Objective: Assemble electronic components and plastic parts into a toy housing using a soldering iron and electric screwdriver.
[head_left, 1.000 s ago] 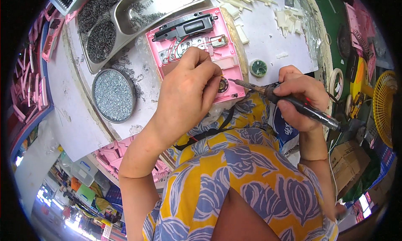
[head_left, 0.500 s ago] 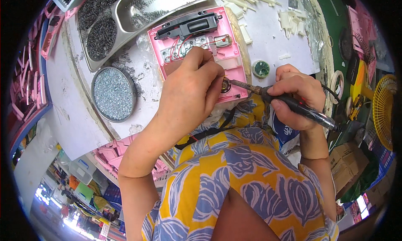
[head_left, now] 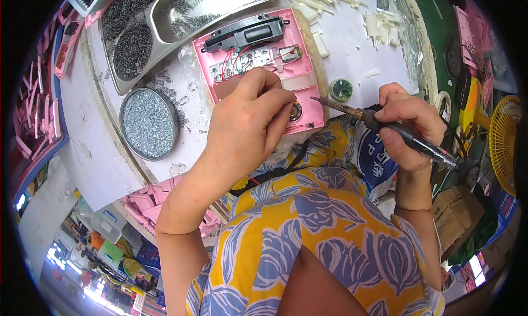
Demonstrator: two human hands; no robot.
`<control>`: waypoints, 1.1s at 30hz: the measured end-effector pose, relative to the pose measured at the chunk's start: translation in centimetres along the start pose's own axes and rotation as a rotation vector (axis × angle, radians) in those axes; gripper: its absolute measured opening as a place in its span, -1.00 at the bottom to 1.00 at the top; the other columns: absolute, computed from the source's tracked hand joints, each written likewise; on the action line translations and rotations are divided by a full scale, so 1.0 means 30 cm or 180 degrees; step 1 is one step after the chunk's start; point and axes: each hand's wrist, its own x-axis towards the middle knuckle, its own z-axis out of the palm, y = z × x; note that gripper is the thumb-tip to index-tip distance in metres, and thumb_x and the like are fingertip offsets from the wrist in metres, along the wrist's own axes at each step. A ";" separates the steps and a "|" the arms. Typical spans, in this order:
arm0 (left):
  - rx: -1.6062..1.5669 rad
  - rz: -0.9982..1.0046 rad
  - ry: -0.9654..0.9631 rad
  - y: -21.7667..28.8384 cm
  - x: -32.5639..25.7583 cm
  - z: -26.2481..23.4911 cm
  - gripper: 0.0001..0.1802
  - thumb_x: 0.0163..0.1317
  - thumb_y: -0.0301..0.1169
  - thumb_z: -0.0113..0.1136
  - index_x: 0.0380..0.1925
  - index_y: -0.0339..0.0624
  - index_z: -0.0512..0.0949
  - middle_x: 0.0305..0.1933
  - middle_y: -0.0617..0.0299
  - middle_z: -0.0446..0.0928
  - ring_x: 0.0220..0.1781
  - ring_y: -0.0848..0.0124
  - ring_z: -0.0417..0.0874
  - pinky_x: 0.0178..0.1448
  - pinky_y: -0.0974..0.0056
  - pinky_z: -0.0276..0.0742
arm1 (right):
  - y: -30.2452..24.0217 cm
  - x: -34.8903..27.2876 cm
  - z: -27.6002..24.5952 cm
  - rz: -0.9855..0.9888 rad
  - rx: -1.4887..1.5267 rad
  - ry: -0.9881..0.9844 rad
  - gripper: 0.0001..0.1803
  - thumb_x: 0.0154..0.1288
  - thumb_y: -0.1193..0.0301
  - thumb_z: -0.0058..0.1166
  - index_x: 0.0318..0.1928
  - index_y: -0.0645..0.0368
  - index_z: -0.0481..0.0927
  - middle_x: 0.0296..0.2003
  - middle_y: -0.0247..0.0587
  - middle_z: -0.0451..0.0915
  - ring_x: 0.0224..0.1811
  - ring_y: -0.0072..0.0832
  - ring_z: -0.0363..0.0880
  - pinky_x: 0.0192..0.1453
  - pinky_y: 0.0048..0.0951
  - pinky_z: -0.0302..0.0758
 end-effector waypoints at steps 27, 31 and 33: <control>0.0996 0.0842 -0.0393 0.010 0.017 -0.016 -0.72 -0.01 -0.42 0.26 -0.24 -0.23 0.61 -0.21 0.20 0.47 -0.27 0.29 0.60 -0.34 0.22 0.59 | -0.002 0.039 0.032 -0.0019 -0.0332 -0.0549 -0.71 -0.12 0.54 0.36 -0.27 0.20 0.68 -0.60 -0.27 0.55 -0.56 -0.32 0.49 -0.34 -0.35 0.47; 0.1096 0.0704 -0.0619 0.023 0.010 -0.035 -0.64 -0.04 -0.48 0.34 -0.15 -0.24 0.66 -0.10 0.17 0.59 -0.21 0.20 0.68 -0.25 0.19 0.63 | -0.011 0.037 0.011 -0.0113 -0.0440 -0.0579 -0.71 -0.10 0.52 0.37 -0.26 0.24 0.68 -0.60 -0.24 0.54 -0.50 -0.35 0.53 -0.32 -0.40 0.45; 0.1164 0.0712 -0.0607 0.019 0.000 -0.035 -0.65 -0.03 -0.48 0.34 -0.15 -0.24 0.66 -0.10 0.17 0.59 -0.21 0.20 0.68 -0.25 0.19 0.63 | -0.001 0.005 -0.044 0.0085 -0.0196 -0.0479 -0.72 -0.05 0.51 0.37 -0.24 0.28 0.68 -0.51 -0.20 0.60 -0.46 -0.42 0.56 -0.30 -0.42 0.46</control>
